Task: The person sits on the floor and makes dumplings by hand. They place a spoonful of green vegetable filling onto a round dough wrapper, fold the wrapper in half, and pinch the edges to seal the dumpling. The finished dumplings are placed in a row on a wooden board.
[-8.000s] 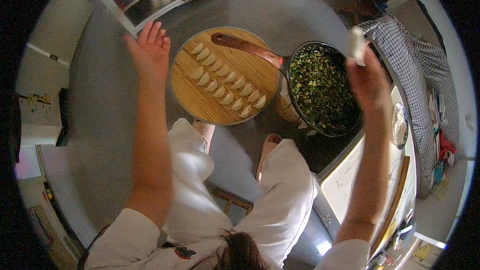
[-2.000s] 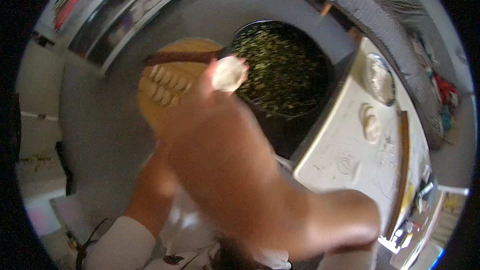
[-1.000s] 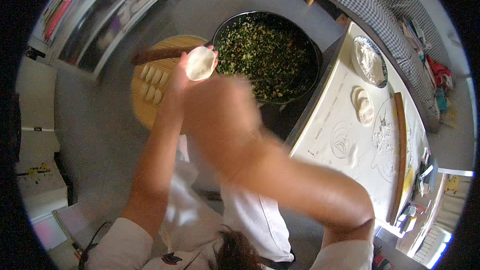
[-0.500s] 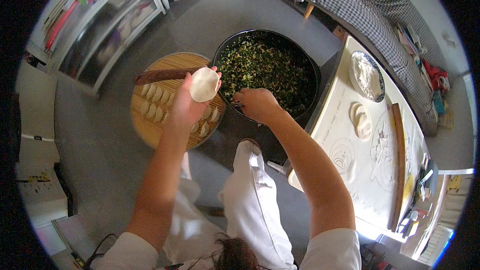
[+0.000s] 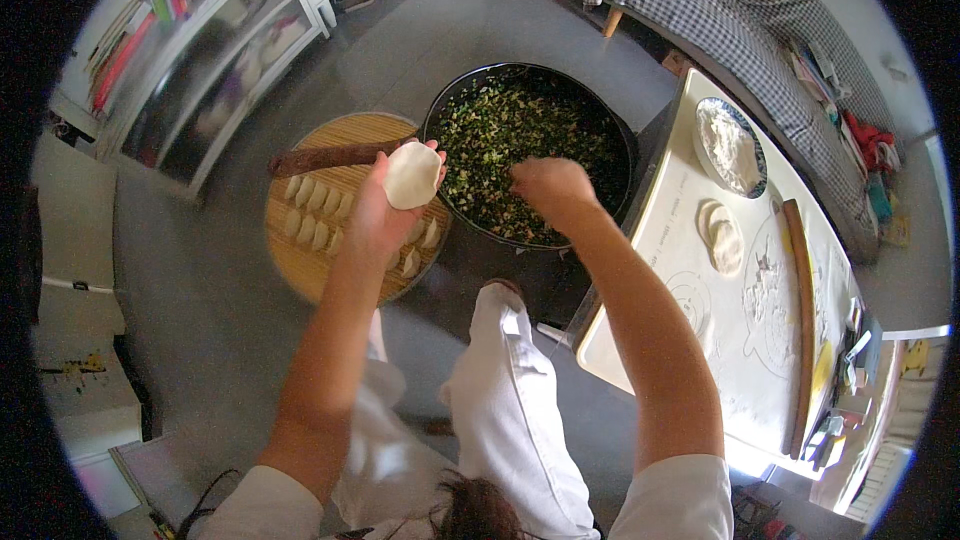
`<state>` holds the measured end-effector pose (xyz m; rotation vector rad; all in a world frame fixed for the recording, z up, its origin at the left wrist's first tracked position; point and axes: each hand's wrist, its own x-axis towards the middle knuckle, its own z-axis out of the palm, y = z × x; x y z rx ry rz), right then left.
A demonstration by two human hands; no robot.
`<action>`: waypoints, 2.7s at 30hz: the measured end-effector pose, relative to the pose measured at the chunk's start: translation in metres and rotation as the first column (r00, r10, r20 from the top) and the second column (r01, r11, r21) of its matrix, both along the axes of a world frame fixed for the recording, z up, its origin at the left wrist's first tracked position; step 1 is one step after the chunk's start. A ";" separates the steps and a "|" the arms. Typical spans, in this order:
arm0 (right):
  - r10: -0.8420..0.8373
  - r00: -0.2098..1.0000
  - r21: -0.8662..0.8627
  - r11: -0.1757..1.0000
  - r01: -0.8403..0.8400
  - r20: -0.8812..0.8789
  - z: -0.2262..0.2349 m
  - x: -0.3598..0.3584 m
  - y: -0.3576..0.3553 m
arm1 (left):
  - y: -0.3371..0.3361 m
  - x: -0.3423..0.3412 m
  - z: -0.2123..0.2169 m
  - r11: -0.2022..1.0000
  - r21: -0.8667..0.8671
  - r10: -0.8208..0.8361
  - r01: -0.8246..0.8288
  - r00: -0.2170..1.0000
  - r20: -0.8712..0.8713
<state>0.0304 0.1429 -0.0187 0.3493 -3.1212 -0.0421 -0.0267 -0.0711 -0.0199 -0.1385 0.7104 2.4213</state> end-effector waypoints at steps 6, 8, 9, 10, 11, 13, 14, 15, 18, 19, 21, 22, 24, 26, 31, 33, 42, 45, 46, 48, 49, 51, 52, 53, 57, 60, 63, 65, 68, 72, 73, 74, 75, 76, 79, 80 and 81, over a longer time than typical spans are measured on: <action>-0.127 0.983 0.096 0.986 0.140 -0.132 0.025 0.009 0.043 | 0.011 0.003 -0.008 0.997 0.068 -0.033 0.028 0.997 0.067; -0.288 0.958 0.129 0.949 0.288 -0.021 0.036 0.011 0.034 | 0.016 0.004 -0.005 0.999 0.029 -0.028 0.025 0.994 0.110; -0.193 0.977 0.133 0.970 0.204 -0.086 0.043 0.012 0.023 | 0.013 0.003 -0.009 0.999 0.035 -0.025 0.022 0.996 0.084; -0.097 0.984 0.144 0.982 0.119 -0.151 0.051 0.015 0.011 | 0.010 0.002 -0.012 0.999 0.050 -0.023 0.019 0.997 0.072; 0.000 0.977 0.152 0.988 0.033 -0.215 0.061 0.019 -0.003 | 0.006 0.002 -0.012 0.998 0.057 -0.018 0.015 0.998 0.061; 0.095 0.965 0.203 0.978 -0.045 -0.243 0.095 0.032 -0.030 | 0.010 0.002 -0.014 0.998 0.070 -0.015 0.008 0.995 0.096; 0.116 0.978 0.234 0.969 -0.072 -0.176 0.117 0.038 -0.051 | 0.005 -0.001 -0.022 0.983 0.182 -0.031 0.014 0.995 0.090; 0.128 0.986 0.277 0.956 -0.095 -0.103 0.135 0.044 -0.068 | 0.002 0.000 -0.019 0.991 0.137 -0.008 -0.006 0.995 0.101; 0.318 0.931 0.275 0.925 -0.263 -0.179 0.163 0.056 -0.098 | 0.004 0.002 -0.012 0.994 0.104 0.010 -0.020 0.995 0.099; 0.339 0.918 0.267 0.922 -0.281 -0.204 0.163 0.053 -0.100 | 0.002 0.003 -0.012 0.995 0.092 0.015 -0.025 0.994 0.112; 0.367 0.891 0.248 0.920 -0.304 -0.269 0.163 0.052 -0.096 | 0.005 0.003 -0.010 0.994 0.111 -0.011 0.001 0.996 0.094; 0.365 0.910 0.369 0.888 -0.275 -0.199 0.160 0.052 -0.092 | 0.007 0.003 -0.009 0.994 0.105 -0.011 0.000 0.995 0.100; 0.286 0.958 0.527 0.816 -0.238 -0.010 0.160 0.053 -0.089 | 0.011 0.006 -0.005 0.993 0.118 -0.014 0.001 0.994 0.106; 0.273 0.961 0.528 0.811 -0.252 0.040 0.159 0.057 -0.096 | 0.007 0.006 -0.004 0.996 0.092 -0.012 0.005 0.997 0.078; 0.267 0.961 0.486 0.833 -0.264 0.065 0.152 0.063 -0.102 | 0.010 0.004 -0.011 0.995 0.100 -0.023 0.017 0.998 0.063; 0.272 0.962 0.424 0.870 -0.253 0.016 0.131 0.055 -0.088 | 0.013 0.005 -0.010 0.996 0.083 -0.017 0.011 0.998 0.067; 0.006 0.984 0.305 0.950 -0.061 0.179 0.020 0.040 -0.043 | 0.006 0.005 -0.003 1.000 0.024 -0.007 0.005 0.998 0.067; 0.087 0.984 0.261 0.957 -0.125 0.154 0.018 0.048 -0.053 | 0.006 0.002 -0.007 0.999 0.045 -0.032 0.031 0.999 0.029; 0.086 0.987 0.246 0.962 -0.118 0.135 0.022 0.049 -0.055 | 0.006 0.002 -0.008 0.997 0.062 -0.043 0.042 0.999 0.012; 0.089 0.991 0.204 0.973 -0.107 0.097 0.039 0.052 -0.061 | 0.006 0.003 -0.003 1.000 0.020 -0.018 0.018 1.000 0.011; 0.096 0.995 0.162 0.982 -0.099 0.029 0.056 0.052 -0.065 | 0.005 0.004 -0.002 1.000 -0.001 -0.007 0.007 1.000 0.009; 0.110 0.986 -0.056 0.992 -0.117 -0.126 0.098 0.054 -0.072 | -0.001 0.001 -0.002 0.999 0.029 0.016 -0.016 1.000 0.016; 0.095 0.973 -0.220 0.965 -0.142 -0.211 0.121 0.057 -0.074 | -0.002 0.000 -0.003 0.999 0.049 0.023 -0.024 1.000 0.021; 0.069 0.972 -0.388 0.909 -0.155 -0.226 0.144 0.064 -0.077 | -0.001 -0.001 -0.004 0.997 0.071 0.027 -0.029 0.999 0.026; 0.164 0.917 -0.597 0.715 -0.364 -0.363 0.212 0.106 -0.092 | -0.008 -0.002 -0.002 0.993 0.109 0.037 -0.043 0.998 0.059; 0.292 0.849 -0.503 0.703 -0.503 -0.441 0.244 0.127 -0.098 | -0.004 0.001 0.000 0.991 0.134 0.016 -0.024 0.998 0.057; 0.339 0.818 -0.464 0.694 -0.551 -0.464 0.257 0.132 -0.099 | -0.005 0.000 -0.002 0.992 0.124 0.005 -0.008 1.000 0.023; 0.352 0.812 -0.449 0.697 -0.559 -0.465 0.261 0.134 -0.100 | -0.008 -0.002 -0.003 0.993 0.119 0.004 -0.006 1.000 0.013; 0.374 0.805 -0.439 0.692 -0.573 -0.460 0.265 0.136 -0.108 | -0.017 -0.003 -0.003 0.990 0.139 0.004 -0.007 1.000 0.025; 0.384 0.806 -0.407 0.715 -0.568 -0.452 0.269 0.141 -0.122 | -0.015 -0.002 0.002 0.986 0.164 -0.011 0.005 0.999 0.034; 0.351 0.806 -0.394 0.734 -0.553 -0.477 0.268 0.146 -0.127 | -0.011 -0.002 0.003 0.985 0.174 -0.018 0.012 0.999 0.032; 0.368 0.719 -0.341 0.694 -0.635 -0.590 0.257 0.142 -0.126 | -0.010 -0.002 0.002 0.984 0.177 -0.020 0.014 0.999 0.032; 0.372 0.612 -0.271 0.654 -0.706 -0.697 0.246 0.137 -0.126 | -0.012 -0.001 0.003 0.987 0.161 -0.010 0.005 0.999 0.034; 0.364 0.495 -0.188 0.625 -0.758 -0.789 0.236 0.133 -0.126 | -0.012 -0.001 0.004 0.989 0.147 -0.003 -0.003 0.999 0.036; 0.592 0.445 -0.145 0.484 -0.863 -0.672 0.237 0.128 -0.106 | -0.016 0.000 0.005 0.989 0.144 0.005 -0.011 0.999 0.041; 0.596 0.438 -0.141 0.477 -0.867 -0.673 0.236 0.127 -0.106 | -0.017 0.000 0.005 0.989 0.150 0.004 -0.010 0.999 0.043; 0.547 0.511 -0.200 0.529 -0.825 -0.663 0.237 0.130 -0.108 | -0.017 -0.001 0.005 0.988 0.151 0.004 -0.010 0.999 0.038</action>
